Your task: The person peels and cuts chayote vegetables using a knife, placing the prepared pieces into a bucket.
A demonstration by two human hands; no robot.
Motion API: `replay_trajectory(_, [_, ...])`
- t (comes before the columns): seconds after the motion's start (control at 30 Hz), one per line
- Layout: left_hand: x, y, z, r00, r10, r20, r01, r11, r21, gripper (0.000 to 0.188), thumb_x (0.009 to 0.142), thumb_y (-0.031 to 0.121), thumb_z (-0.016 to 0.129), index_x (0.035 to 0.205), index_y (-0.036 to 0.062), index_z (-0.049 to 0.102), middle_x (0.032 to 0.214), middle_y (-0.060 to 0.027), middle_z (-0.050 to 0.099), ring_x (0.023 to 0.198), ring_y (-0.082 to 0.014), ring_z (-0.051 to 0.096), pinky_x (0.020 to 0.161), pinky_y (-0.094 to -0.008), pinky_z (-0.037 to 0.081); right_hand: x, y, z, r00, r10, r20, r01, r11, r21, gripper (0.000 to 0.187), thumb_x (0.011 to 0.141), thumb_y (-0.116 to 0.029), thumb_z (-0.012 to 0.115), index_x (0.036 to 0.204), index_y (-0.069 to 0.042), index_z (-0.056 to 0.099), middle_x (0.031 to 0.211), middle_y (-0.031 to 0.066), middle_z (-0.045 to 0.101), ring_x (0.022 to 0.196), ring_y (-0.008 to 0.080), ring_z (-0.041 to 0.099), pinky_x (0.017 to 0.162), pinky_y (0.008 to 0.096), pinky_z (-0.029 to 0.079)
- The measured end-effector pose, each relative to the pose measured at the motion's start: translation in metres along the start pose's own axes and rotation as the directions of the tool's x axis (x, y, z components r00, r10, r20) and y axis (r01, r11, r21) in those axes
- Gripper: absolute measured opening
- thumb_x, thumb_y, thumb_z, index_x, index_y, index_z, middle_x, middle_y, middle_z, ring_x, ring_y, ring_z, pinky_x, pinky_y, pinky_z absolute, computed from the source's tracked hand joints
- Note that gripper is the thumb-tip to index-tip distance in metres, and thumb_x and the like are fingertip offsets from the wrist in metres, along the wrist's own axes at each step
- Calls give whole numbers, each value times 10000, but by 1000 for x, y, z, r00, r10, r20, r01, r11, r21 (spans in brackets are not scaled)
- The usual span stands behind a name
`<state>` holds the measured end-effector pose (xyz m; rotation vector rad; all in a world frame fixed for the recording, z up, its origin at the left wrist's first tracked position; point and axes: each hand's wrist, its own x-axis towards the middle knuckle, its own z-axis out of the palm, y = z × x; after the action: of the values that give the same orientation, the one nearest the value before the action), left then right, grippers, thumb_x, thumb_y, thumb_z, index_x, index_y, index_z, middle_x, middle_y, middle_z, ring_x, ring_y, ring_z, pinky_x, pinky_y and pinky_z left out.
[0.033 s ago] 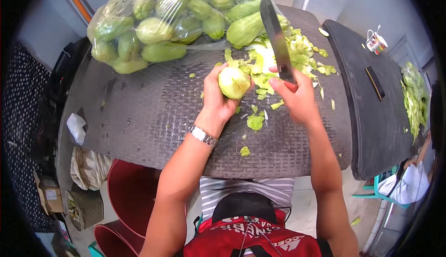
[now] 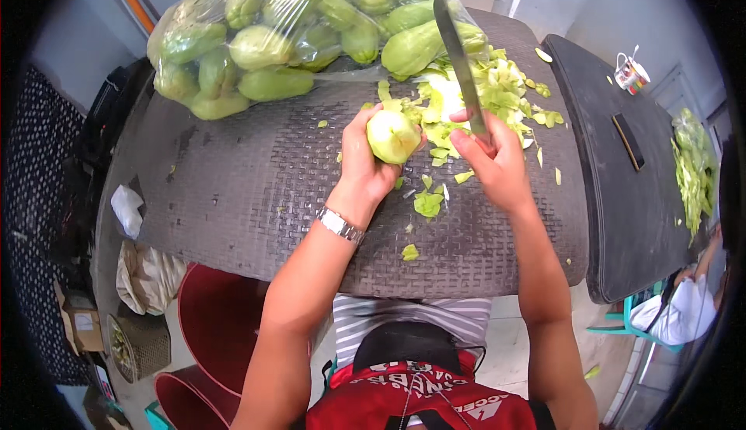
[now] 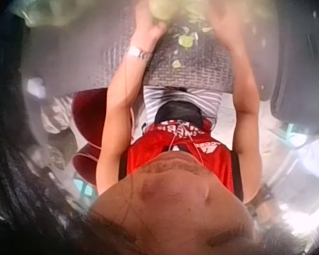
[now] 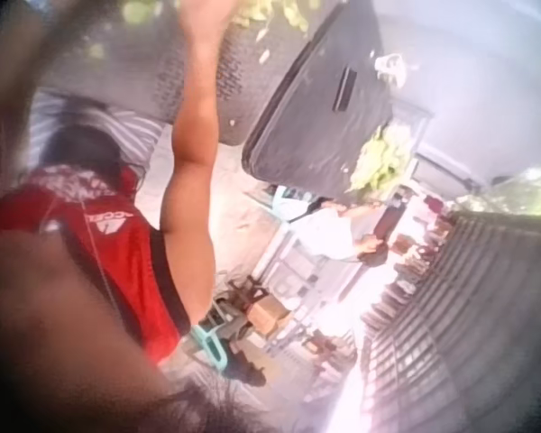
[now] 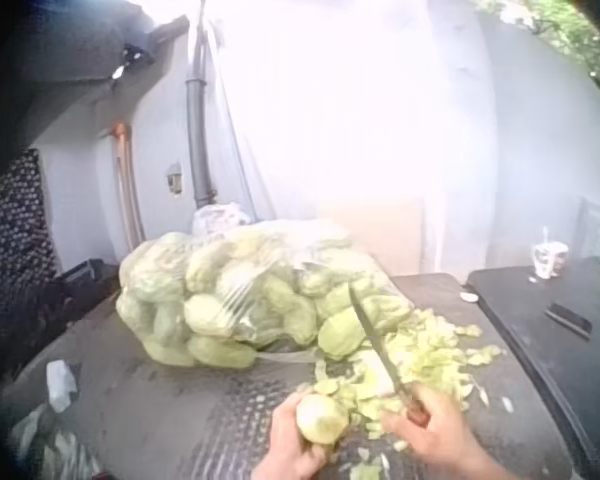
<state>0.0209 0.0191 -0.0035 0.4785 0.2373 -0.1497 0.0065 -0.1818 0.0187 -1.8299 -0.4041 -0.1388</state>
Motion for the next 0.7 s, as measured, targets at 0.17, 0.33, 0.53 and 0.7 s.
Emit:
replay_trajectory(0.17, [2, 5, -4, 999, 31, 13, -31, 999, -15, 235, 971, 263, 566, 1057, 44, 568, 983, -197, 654, 907, -376, 658, 849, -541, 574, -17, -12, 19, 956, 87, 281, -101, 994, 38, 650, 984, -647, 495, 1134, -23, 594, 586, -75, 409, 513, 34, 355, 491, 216, 281])
replay_trajectory(0.33, [-1, 3, -10, 998, -56, 29, 57, 997, -42, 342, 1005, 329, 493, 1134, 15, 530, 1003, -236, 654, 952, -462, 644, 916, -593, 530, -22, -19, 33, 925, 94, 369, -83, 996, -46, 734, 978, -707, 405, 1135, -7, 564, 672, 76, 536, 612, 157, 556, 580, 333, 430])
replay_trajectory(0.53, [-1, 0, -5, 999, -52, 8, 52, 998, -32, 347, 1040, 328, 445, 1149, 7, 516, 1005, -256, 649, 941, -446, 657, 899, -587, 545, -23, -17, 39, 926, 121, 358, -135, 991, 12, 872, 942, -803, 284, 1180, 0, 526, 550, -38, 386, 500, 61, 366, 485, 244, 294])
replay_trajectory(0.7, [1, -1, -8, 1000, -19, -14, 19, 1000, 9, 327, 1053, 315, 413, 1130, 17, 523, 1006, -231, 652, 919, -402, 671, 883, -565, 562, -22, -16, 40, 917, 132, 377, -152, 988, 25, 859, 951, -790, 286, 1196, 0, 517, 552, -41, 380, 490, 56, 356, 472, 237, 280])
